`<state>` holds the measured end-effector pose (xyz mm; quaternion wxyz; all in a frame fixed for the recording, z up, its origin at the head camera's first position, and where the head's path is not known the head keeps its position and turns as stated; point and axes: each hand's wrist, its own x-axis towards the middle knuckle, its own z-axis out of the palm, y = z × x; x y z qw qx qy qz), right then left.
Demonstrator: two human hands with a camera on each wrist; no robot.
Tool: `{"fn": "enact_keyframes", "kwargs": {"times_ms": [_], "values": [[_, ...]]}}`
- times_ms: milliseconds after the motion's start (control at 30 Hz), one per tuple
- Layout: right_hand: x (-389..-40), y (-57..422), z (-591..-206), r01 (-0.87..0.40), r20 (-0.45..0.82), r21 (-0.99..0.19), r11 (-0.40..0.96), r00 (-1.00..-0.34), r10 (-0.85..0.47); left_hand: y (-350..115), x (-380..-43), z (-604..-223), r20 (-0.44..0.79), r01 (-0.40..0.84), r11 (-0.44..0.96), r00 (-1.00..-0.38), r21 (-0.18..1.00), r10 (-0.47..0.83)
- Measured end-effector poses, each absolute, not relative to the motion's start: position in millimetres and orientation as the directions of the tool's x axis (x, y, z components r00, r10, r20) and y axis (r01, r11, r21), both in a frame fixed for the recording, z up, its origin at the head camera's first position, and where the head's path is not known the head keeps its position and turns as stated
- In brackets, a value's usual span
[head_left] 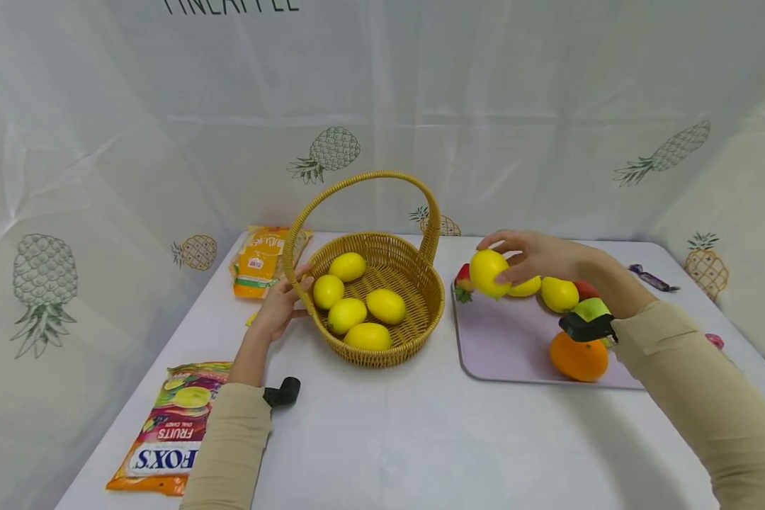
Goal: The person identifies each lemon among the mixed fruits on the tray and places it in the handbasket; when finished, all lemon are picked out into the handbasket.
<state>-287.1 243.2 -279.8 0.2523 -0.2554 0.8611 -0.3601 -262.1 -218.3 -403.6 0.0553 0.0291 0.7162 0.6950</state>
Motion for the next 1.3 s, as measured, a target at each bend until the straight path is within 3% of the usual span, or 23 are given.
{"fn": "enact_keyframes", "kwargs": {"times_ms": [367,567,1000,1300], "values": [[-304.5,131.5,-256.8,-0.396,-0.151,-0.78,0.484,-0.631,-0.761,-217.9,-261.4,-404.0,-0.03,-0.028,0.021,-0.991,0.999,0.129],[-324.3,85.9,-270.2,-0.392,-0.159,-0.793,0.467,-0.606,-0.779,-215.9,-260.0,-400.5,-0.036,-0.037,-0.004,-0.99,0.999,0.135],[-342.5,44.0,-322.2,-0.168,-0.248,-0.873,0.457,-0.654,-0.714,-217.9,-264.7,-406.5,-0.028,-0.026,0.017,-0.992,1.0,0.123],[-341.6,30.2,-327.1,-0.141,-0.325,-0.811,0.567,-0.698,-0.639,-217.8,-262.8,-406.1,-0.022,-0.02,0.02,-0.993,1.0,0.115]]}}
